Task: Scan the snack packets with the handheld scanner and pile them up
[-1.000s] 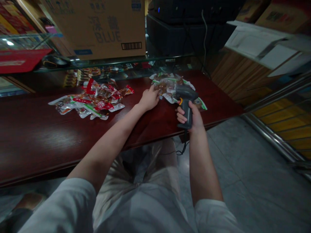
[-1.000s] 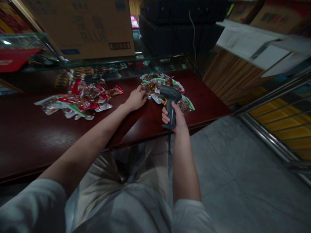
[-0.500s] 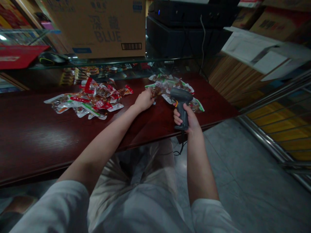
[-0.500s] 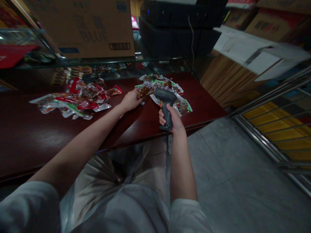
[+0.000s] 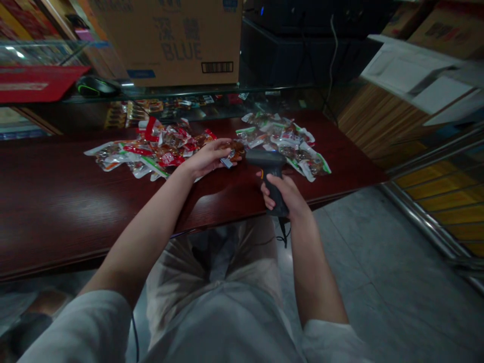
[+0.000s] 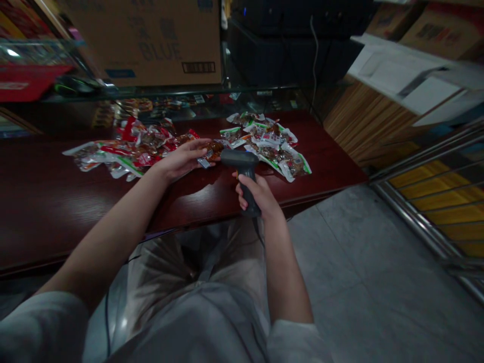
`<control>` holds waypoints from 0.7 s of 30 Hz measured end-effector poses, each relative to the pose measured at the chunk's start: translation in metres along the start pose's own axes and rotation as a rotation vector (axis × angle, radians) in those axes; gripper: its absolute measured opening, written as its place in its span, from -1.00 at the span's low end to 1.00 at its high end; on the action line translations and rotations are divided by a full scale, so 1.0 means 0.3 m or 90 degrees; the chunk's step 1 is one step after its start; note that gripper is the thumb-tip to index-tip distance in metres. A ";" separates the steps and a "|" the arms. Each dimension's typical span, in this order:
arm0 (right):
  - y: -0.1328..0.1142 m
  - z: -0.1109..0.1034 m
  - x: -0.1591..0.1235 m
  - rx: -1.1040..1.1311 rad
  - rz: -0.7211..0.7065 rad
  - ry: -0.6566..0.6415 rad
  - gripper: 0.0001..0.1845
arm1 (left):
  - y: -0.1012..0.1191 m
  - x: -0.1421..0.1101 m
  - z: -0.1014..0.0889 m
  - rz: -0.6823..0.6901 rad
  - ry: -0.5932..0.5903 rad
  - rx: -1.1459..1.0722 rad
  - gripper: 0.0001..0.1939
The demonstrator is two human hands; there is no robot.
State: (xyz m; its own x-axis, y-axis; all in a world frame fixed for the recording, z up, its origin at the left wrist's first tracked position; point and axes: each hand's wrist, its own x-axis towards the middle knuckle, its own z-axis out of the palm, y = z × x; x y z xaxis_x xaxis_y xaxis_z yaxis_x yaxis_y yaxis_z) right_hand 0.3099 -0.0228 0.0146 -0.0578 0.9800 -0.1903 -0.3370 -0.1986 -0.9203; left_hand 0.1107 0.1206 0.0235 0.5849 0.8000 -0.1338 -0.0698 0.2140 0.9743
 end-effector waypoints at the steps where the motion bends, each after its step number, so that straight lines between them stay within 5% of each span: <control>1: 0.007 0.019 -0.003 -0.005 0.003 0.010 -0.52 | 0.003 0.000 -0.003 0.002 0.005 0.005 -0.56; 21: 0.044 0.099 0.004 0.006 -0.004 0.027 -0.59 | 0.024 -0.013 -0.010 0.039 0.019 0.137 -0.43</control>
State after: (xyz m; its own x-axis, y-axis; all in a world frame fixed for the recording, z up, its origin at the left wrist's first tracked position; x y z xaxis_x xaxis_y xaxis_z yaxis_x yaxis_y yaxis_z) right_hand 0.2775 -0.0239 0.0124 -0.0160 0.9798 -0.1992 -0.3461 -0.1924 -0.9183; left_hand 0.1055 0.1206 0.0306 0.5599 0.8252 -0.0749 0.0709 0.0424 0.9966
